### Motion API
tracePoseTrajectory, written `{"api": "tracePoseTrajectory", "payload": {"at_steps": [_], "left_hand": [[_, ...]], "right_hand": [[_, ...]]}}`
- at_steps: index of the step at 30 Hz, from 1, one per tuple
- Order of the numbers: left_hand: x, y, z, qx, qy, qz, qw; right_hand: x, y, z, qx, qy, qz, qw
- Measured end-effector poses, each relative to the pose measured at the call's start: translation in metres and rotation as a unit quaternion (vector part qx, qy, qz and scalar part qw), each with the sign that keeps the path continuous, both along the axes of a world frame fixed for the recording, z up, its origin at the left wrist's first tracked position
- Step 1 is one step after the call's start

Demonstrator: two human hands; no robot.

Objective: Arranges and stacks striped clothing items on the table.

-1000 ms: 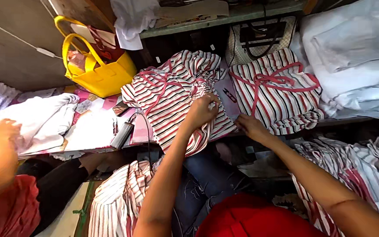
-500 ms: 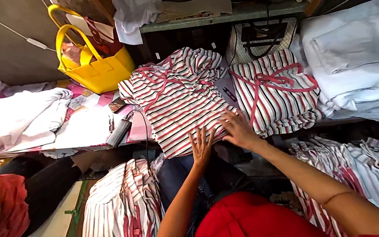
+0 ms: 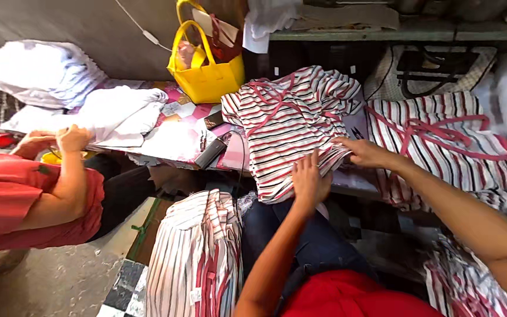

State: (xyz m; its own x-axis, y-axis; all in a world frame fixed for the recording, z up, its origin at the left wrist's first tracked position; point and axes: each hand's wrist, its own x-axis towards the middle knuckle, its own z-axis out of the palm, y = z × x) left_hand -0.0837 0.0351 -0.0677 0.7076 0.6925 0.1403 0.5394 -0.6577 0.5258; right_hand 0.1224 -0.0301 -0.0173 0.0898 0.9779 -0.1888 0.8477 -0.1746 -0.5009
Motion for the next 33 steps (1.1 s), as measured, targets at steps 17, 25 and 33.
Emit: {"api": "tracePoseTrajectory", "payload": {"at_steps": [17, 25, 33], "left_hand": [[-0.116, -0.025, -0.102, 0.236, -0.223, -0.124, 0.937], [-0.153, 0.036, -0.095, -0.425, -0.449, 0.333, 0.712], [-0.130, 0.076, -0.110, -0.467, -0.379, 0.143, 0.786]], "right_hand": [[0.052, 0.067, -0.044, -0.044, -0.024, -0.040, 0.998], [0.033, -0.001, -0.056, 0.063, 0.052, -0.037, 0.996], [0.030, -0.008, -0.065, 0.077, 0.002, -0.044, 0.996]]}}
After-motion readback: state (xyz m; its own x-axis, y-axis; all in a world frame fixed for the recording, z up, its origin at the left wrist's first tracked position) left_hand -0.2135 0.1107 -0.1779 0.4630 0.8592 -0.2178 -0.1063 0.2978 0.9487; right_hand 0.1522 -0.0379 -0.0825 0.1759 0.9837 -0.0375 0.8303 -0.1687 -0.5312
